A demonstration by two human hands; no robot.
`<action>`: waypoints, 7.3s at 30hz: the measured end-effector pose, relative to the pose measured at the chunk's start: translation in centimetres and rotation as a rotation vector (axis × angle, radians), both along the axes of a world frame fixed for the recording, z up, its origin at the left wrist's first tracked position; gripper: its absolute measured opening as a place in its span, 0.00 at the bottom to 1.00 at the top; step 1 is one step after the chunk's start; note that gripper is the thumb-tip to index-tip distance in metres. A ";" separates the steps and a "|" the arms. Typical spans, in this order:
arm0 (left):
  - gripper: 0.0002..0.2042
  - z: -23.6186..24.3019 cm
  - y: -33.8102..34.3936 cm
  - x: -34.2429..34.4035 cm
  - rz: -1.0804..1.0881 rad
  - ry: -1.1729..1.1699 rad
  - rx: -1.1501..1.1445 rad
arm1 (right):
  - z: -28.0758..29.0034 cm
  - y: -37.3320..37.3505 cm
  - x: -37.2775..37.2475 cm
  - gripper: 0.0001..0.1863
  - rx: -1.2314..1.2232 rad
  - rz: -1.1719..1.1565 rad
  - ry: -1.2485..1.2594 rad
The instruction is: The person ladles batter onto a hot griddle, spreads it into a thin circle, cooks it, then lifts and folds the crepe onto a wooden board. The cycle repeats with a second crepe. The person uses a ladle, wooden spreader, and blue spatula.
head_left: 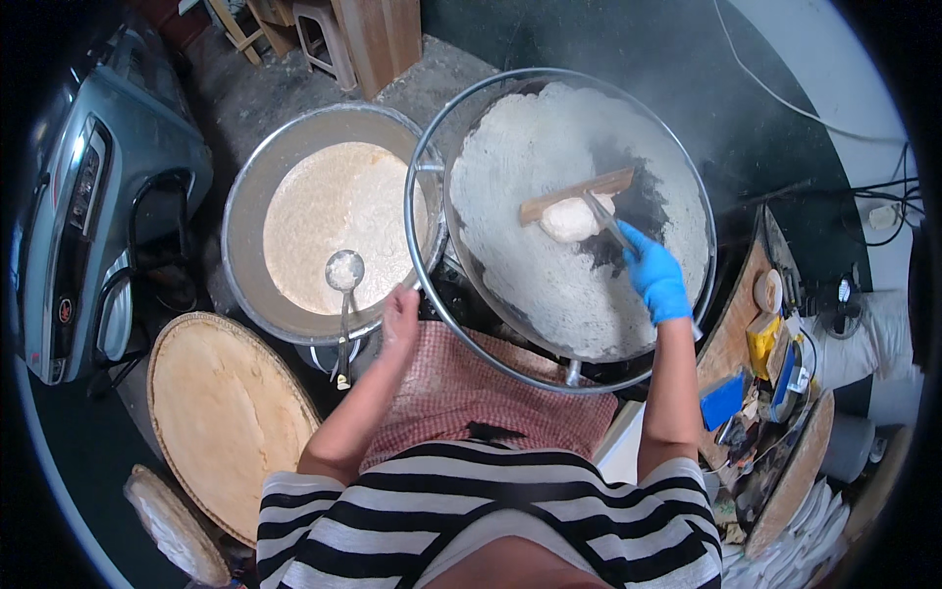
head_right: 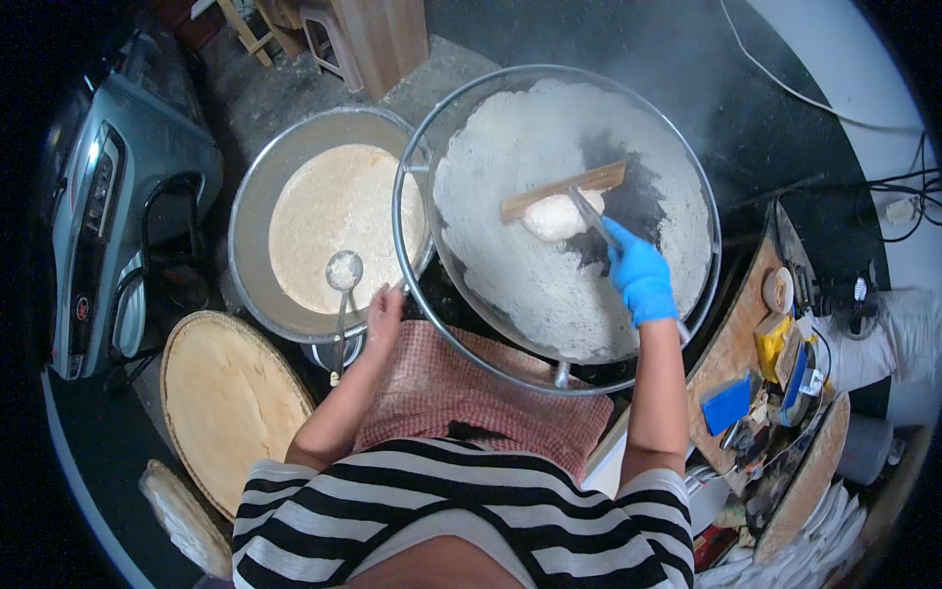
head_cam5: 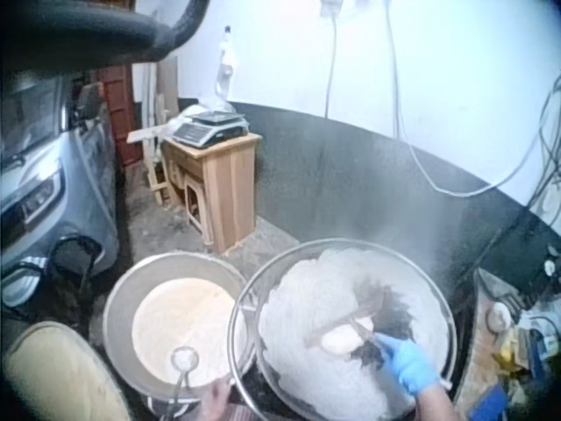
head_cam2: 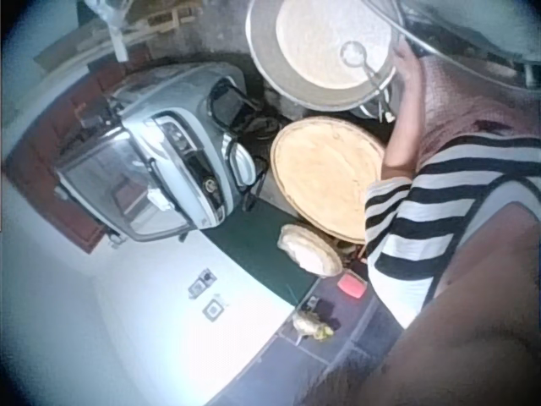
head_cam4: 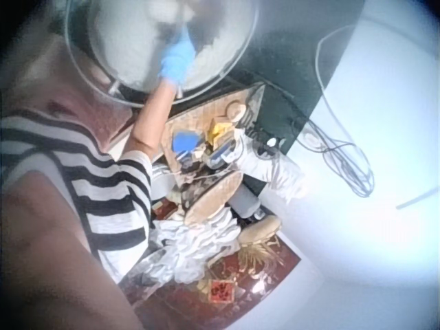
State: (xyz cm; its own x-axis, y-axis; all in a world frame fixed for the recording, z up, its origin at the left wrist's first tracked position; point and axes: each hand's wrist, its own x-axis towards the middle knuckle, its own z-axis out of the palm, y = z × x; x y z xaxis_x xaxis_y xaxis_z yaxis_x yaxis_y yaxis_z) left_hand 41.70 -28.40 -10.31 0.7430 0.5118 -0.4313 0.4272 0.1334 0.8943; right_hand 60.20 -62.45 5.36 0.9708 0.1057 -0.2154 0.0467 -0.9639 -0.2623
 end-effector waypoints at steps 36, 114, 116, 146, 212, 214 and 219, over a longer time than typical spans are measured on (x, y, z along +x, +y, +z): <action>0.12 1.7 -2.2 1.6 -0.305 0.169 -0.319 | 2.7 -0.1 -3.2 0.23 -0.008 -0.024 0.070; 0.17 2.2 -1.1 -3.6 0.036 0.156 -0.412 | -0.9 -10.6 15.5 0.17 0.184 0.289 0.039; 0.18 2.7 -1.2 -3.7 0.033 0.140 -0.414 | -1.2 -11.8 13.7 0.17 -0.007 0.199 0.060; 0.10 1.3 -11.9 -6.1 -0.243 0.181 -0.663 | -0.1 -8.4 -9.8 0.17 0.654 -0.252 0.211; 0.10 4.3 -11.5 -3.4 -1.182 -0.702 0.912 | -6.0 -7.7 -30.8 0.17 1.100 -0.758 -0.306; 0.10 4.9 -10.4 -3.1 -1.153 -0.671 0.960 | -6.1 -7.3 -30.4 0.18 1.080 -0.705 -0.282; 0.13 5.7 -7.5 -2.0 -1.119 -0.675 1.036 | -6.0 -6.9 -30.1 0.18 1.026 -0.668 -0.270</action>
